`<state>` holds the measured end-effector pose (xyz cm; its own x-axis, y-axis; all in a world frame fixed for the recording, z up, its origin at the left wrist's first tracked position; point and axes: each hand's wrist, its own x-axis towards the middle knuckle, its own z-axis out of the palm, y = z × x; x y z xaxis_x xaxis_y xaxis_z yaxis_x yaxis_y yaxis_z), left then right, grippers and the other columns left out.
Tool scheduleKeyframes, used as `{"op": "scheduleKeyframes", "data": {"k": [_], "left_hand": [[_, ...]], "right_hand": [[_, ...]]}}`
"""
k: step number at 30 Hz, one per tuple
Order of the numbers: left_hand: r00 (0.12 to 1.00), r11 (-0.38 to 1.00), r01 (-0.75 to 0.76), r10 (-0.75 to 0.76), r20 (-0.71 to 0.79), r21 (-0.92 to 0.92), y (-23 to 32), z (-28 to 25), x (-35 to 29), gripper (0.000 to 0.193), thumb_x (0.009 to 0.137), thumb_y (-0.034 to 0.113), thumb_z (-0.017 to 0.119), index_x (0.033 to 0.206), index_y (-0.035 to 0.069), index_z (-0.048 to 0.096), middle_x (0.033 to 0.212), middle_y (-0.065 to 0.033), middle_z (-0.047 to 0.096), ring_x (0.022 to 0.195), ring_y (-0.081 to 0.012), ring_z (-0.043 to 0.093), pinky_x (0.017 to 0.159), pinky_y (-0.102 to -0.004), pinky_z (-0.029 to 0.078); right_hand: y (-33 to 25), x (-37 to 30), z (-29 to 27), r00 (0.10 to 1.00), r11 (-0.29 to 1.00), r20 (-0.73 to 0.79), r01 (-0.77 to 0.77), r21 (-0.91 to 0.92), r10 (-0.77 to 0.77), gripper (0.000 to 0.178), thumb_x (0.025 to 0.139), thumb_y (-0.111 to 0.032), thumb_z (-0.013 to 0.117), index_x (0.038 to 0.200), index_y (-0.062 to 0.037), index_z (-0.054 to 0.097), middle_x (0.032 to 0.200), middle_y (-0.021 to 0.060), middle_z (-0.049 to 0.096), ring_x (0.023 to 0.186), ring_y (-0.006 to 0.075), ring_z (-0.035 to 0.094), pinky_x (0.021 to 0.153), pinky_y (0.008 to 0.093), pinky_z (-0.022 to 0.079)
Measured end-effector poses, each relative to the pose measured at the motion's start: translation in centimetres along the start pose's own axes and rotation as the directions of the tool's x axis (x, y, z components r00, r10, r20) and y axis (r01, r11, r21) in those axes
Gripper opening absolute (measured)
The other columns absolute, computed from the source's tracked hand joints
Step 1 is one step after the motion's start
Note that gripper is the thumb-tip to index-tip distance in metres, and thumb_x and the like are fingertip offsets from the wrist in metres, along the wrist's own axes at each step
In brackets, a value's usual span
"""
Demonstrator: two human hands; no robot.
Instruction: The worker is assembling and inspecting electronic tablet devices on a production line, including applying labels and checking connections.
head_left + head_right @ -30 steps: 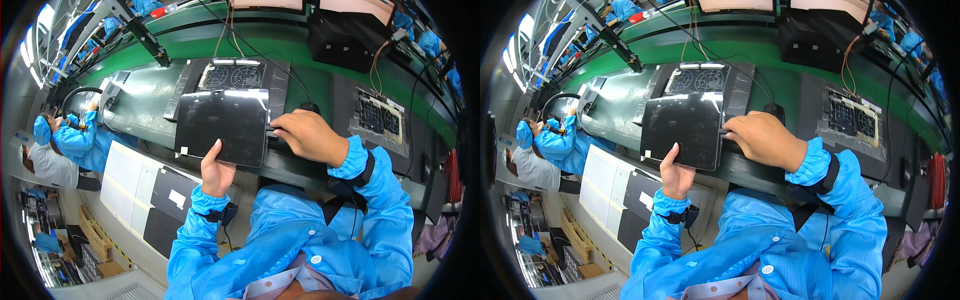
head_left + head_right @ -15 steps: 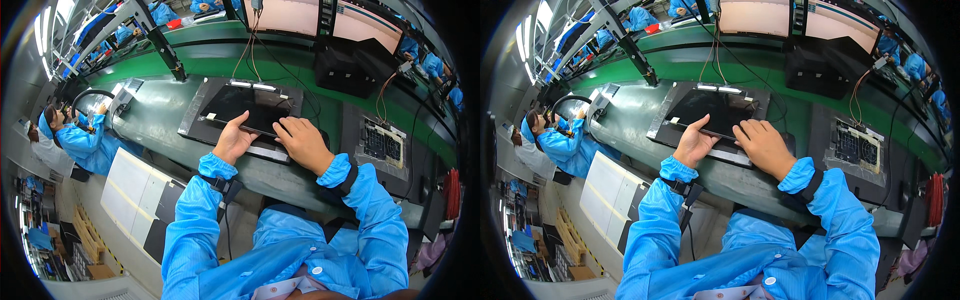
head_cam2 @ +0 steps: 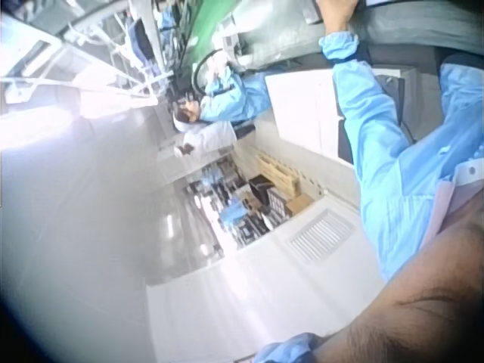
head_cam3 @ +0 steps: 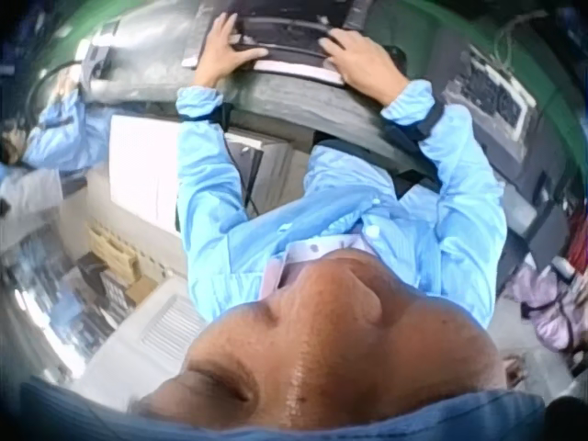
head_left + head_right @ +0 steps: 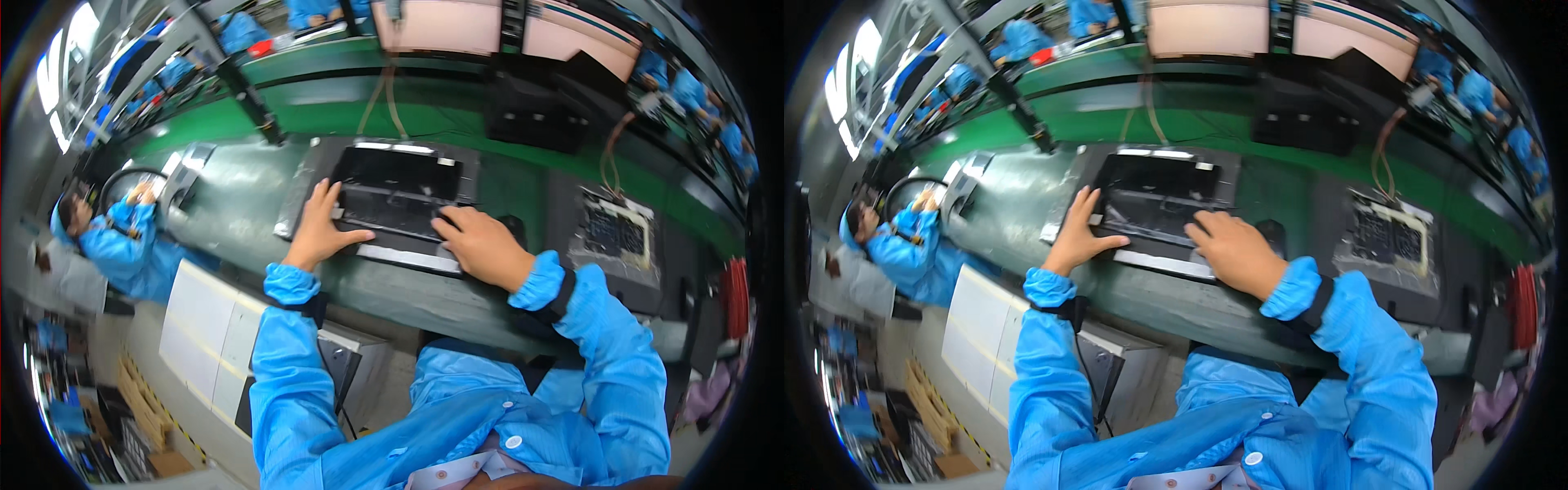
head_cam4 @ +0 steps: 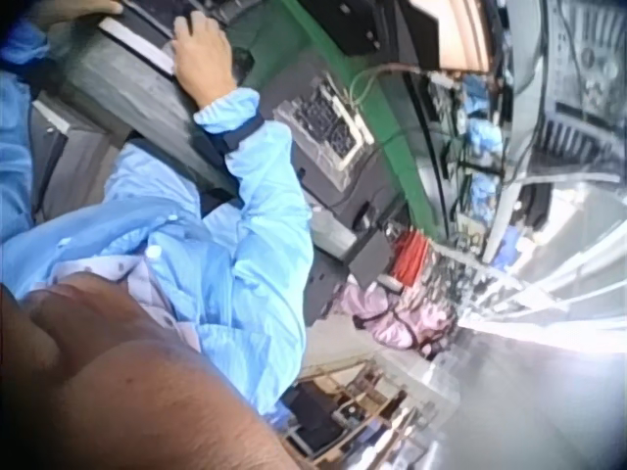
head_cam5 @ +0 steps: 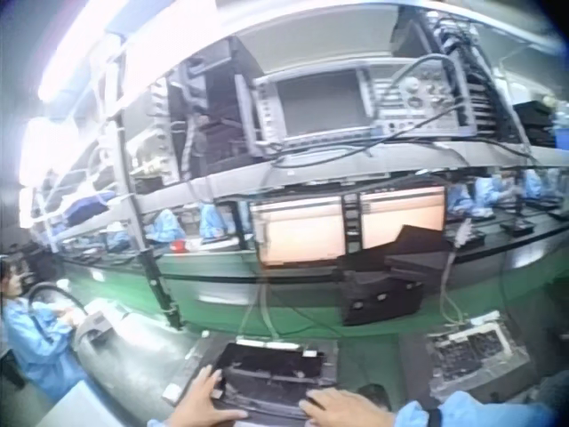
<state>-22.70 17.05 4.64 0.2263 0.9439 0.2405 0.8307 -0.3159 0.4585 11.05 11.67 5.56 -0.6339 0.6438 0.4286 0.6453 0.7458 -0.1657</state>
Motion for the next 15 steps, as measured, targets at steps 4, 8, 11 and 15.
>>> {"op": "scheduleKeyframes", "data": {"k": [4,8,11,15], "left_hand": [[0.998,1.000,0.006,-0.008,-0.055,-0.028,-1.9,0.1,-0.2,0.096,0.071,0.041,0.095,0.147,-0.001,0.054,0.160,-0.0249,0.042,0.146,-0.0386,0.043,0.119,-0.0454,0.039],[0.995,0.995,0.099,-0.099,-0.005,0.009,-1.4,-0.2,-0.3,0.095,0.075,0.043,0.093,0.148,-0.002,0.052,0.162,-0.0255,0.036,0.148,-0.0408,0.038,0.121,-0.0455,0.036],[0.992,0.994,0.103,-0.105,-0.068,-0.027,-1.2,0.5,-1.0,0.093,0.077,0.042,0.092,0.149,-0.001,0.051,0.163,-0.0254,0.035,0.150,-0.0412,0.036,0.122,-0.0462,0.033],[0.944,0.994,-0.103,0.083,-0.319,-0.045,5.0,2.4,-4.4,0.051,0.089,0.017,0.081,0.133,0.001,0.062,0.154,-0.0234,0.047,0.145,-0.0423,0.043,0.120,-0.0494,0.035]], "right_hand": [[-0.3,1.2,1.6,0.999,0.999,-0.036,0.035,-0.038,-0.036,0.030,0.081,-0.008,0.066,0.110,0.0005,0.064,0.113,0.0147,0.059,0.105,0.0331,0.060,0.087,0.0445,0.052],[-0.8,1.0,2.4,0.999,0.998,-0.032,-0.029,-0.062,0.027,0.028,0.084,-0.016,0.070,0.108,-0.0024,0.064,0.109,0.0122,0.059,0.102,0.0308,0.061,0.082,0.0432,0.051],[-0.3,0.2,-0.9,0.991,0.998,-0.132,-0.015,0.058,0.023,0.031,0.087,-0.021,0.073,0.111,-0.0031,0.065,0.110,0.0135,0.060,0.102,0.0319,0.063,0.081,0.0443,0.052],[3.9,-2.3,-8.1,0.801,0.964,-0.542,-0.165,0.208,0.254,0.044,0.088,-0.017,0.070,0.127,-0.0004,0.060,0.122,0.0203,0.061,0.113,0.0390,0.060,0.096,0.0456,0.053]]}}
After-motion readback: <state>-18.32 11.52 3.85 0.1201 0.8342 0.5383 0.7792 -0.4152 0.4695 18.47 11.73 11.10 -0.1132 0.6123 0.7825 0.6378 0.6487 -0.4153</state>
